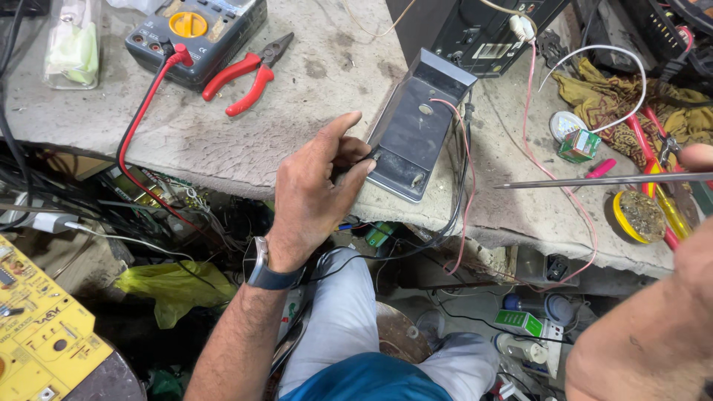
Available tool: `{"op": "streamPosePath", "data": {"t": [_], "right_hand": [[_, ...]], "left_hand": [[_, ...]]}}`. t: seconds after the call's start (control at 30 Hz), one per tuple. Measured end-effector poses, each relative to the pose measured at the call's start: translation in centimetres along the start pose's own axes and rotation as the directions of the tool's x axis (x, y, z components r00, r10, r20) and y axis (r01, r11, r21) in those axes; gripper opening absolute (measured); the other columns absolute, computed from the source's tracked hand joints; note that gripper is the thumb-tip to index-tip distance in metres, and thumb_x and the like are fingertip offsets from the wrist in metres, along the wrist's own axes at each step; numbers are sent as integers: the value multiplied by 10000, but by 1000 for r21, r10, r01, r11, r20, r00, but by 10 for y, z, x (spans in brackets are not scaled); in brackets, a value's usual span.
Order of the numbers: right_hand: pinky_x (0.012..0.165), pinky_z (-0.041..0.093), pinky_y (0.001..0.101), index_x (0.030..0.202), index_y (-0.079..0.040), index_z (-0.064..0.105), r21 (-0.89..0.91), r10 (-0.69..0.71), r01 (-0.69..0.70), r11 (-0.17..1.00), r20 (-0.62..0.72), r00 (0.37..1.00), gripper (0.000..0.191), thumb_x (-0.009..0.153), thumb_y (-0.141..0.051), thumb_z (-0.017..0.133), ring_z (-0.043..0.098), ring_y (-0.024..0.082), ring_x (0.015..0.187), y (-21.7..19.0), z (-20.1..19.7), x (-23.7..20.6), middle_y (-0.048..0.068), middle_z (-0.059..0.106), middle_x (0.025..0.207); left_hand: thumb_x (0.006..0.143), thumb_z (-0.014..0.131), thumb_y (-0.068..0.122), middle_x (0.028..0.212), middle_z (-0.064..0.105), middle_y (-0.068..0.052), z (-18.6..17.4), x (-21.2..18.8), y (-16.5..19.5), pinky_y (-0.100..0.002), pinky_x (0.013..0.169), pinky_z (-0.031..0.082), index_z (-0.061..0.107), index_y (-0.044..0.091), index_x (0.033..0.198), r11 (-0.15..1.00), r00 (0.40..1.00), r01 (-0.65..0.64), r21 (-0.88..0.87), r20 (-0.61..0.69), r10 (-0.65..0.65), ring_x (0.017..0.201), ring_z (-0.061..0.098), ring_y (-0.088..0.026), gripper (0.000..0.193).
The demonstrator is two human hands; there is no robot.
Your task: The person solders wires to a speaker driver, reassembles the speaker enclosure, and secures it with screws. They then connect the speaker to an amplifier and plug in the power cord.
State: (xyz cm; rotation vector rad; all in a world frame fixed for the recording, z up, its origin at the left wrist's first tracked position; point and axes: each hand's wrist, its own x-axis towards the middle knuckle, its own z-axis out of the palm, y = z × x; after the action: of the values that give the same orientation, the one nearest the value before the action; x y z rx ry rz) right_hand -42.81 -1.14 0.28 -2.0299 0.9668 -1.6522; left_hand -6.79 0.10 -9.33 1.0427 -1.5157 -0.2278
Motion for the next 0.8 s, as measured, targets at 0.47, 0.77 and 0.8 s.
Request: {"op": "streamPosePath", "data": {"t": [0.47,0.77,0.8], "right_hand": [[873,597,385,1469,-89,367,269,-204,133,954,254,945,356,1246,-109,644,731,258,1037,-43,139,62,138,619,1227],[846,576,363,1428,-57,411,242,-207,141,960,272,940,344,1210,-99,673,700,247,1001,-40,151,69,140,618,1191],[843,574,361,1424,-54,415,236,-203,138,962,277,939,343,1206,-98,676,696,245,997,-40,151,71,140,618,1187]], "left_hand": [[879,834,90,1011,789,-51,-6,7,-1,-274,799,654,571,67,1366,994,993,105,-29,52,-103,895,792,-151,554],[864,834,82,1001,786,-36,-12,11,-3,-262,804,639,592,75,1348,987,987,152,-54,61,-148,883,777,-129,542],[863,832,78,1000,784,-36,-12,11,-3,-262,805,638,591,74,1350,987,987,152,-52,62,-149,884,775,-129,543]]}}
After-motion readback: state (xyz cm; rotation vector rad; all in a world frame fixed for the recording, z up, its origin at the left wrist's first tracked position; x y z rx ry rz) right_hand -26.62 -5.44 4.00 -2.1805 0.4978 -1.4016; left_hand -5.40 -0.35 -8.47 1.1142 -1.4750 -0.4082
